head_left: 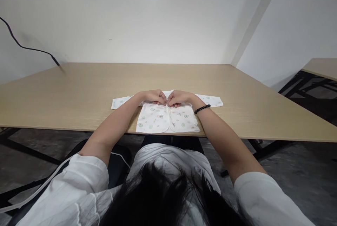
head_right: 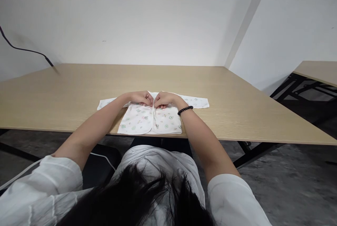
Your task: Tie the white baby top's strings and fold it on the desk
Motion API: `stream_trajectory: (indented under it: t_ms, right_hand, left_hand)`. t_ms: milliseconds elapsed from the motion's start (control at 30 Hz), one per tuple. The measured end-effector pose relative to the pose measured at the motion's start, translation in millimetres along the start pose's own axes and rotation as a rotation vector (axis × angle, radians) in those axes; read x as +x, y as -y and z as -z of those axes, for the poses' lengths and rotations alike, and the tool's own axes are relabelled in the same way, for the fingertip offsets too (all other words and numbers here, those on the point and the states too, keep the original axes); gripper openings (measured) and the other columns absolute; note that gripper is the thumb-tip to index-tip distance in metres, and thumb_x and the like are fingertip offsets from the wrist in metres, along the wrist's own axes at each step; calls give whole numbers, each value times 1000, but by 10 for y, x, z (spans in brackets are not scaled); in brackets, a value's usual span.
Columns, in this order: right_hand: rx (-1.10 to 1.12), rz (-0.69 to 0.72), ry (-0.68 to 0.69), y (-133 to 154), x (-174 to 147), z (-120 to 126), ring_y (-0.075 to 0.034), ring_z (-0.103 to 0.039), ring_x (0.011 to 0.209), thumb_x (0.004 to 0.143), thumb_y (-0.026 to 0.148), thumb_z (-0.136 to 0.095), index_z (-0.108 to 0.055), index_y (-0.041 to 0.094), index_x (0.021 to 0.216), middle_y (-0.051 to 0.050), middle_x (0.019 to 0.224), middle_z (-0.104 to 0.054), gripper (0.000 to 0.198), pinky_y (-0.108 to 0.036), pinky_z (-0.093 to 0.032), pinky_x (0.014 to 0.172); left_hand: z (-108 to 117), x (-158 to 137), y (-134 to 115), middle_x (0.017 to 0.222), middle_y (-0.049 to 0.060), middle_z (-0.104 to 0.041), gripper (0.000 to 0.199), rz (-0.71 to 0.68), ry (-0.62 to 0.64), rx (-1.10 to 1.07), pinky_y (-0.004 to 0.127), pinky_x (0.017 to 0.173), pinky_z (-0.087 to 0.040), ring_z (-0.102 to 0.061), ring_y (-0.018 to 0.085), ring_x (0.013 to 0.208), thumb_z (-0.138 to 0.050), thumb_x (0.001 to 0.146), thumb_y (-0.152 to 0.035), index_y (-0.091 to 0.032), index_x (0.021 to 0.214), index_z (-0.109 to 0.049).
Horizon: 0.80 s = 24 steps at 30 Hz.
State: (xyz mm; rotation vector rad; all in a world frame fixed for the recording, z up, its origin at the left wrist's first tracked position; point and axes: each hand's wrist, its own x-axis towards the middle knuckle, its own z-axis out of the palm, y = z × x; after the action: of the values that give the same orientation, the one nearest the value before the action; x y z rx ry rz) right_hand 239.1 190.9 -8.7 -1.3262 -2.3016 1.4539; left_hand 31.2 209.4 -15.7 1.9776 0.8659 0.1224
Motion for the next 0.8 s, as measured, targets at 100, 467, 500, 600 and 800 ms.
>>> stream_trajectory:
  t_ms: [100,467,500,600,800]
  right_hand:
    - [-5,12,4,0,0,-6,-8,-50,49,70,17,-77,-66,15,66,2,55,-60,12,-20,-39,46]
    - [34,-1,64,-6,1,44,-8,-51,51,69,21,-80,-70,14,74,3,57,-59,13,-20,-42,50]
    - [36,-2,73,-4,0,49,-8,-50,51,69,21,-80,-70,14,74,3,56,-58,13,-20,-42,50]
    - [37,-4,90,-9,6,56,-7,-50,52,68,20,-81,-70,14,77,3,60,-59,15,-20,-42,51]
    - [-4,-28,82,-36,27,83,-7,-46,49,63,29,-89,-65,15,71,4,57,-56,29,-21,-38,48]
  left_hand:
    - [7,-2,6,52,-2,-46,30,-5,6,-5,26,47,-22,-33,9,46,-76,75,-42,-18,61,-63]
    - [23,23,47,55,-3,-45,25,-28,51,-27,25,49,-26,-35,10,49,-79,69,-37,-19,64,-63]
    - [23,23,48,55,-3,-45,25,-26,49,-27,25,49,-26,-35,10,49,-80,69,-37,-19,64,-63]
    - [23,18,55,56,-3,-46,24,-17,30,-25,25,48,-25,-35,10,49,-81,68,-36,-19,67,-65]
    - [20,-4,40,57,-3,-48,26,-14,-7,-38,24,47,-26,-39,10,49,-84,67,-38,-19,71,-67]
